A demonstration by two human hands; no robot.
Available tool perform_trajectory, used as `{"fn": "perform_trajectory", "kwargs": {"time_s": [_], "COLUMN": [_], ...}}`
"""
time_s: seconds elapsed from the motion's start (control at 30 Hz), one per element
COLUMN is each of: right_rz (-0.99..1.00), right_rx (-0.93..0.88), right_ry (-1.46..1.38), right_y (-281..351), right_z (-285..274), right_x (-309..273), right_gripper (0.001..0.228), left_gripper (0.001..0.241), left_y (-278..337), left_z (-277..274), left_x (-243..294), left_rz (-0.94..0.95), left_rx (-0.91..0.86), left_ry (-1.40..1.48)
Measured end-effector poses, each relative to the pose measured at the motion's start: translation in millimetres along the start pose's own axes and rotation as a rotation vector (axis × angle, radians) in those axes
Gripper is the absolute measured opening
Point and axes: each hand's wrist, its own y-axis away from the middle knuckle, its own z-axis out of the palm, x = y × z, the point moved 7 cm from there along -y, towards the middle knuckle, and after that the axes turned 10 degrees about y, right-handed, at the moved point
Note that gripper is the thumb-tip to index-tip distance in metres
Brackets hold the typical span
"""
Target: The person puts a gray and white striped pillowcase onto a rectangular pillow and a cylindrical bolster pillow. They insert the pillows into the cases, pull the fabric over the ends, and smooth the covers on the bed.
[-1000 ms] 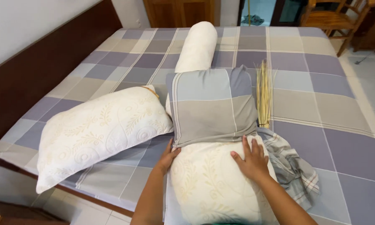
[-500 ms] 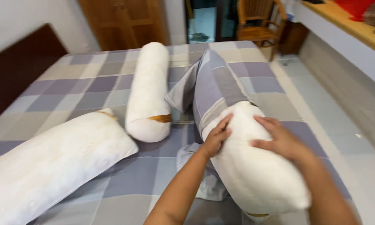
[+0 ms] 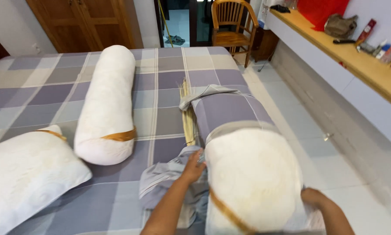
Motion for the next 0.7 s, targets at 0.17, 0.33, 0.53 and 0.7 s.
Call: {"fn": "perform_trajectory", "kwargs": {"time_s": [0.17, 0.33, 0.53, 0.7], "right_rz": [0.086, -0.233, -0.429, -0.785], "right_rx": [0.421, 0.685, 0.784, 1.112], "right_ry": [-0.232, -0.363, -0.114, 0.136], "right_y": [207, 148, 158, 150], "right_z": [-215, -251, -275, -239], "right_x": [-118, -234, -353, -389], "right_gripper": [0.058, 0.051, 0.054, 0.066], "left_gripper": [0.053, 0.047, 0.022, 0.024], "left_y": [-50, -86, -106, -35], "left_z": [6, 17, 23, 68], "left_x": [40, 64, 20, 83], "left_rz": [0.059, 0.020, -0.173, 0.014], "left_rx": [0.004, 0.088, 0.120, -0.207], "left_ry": [-0.189, -0.375, -0.361, -0.252]}}
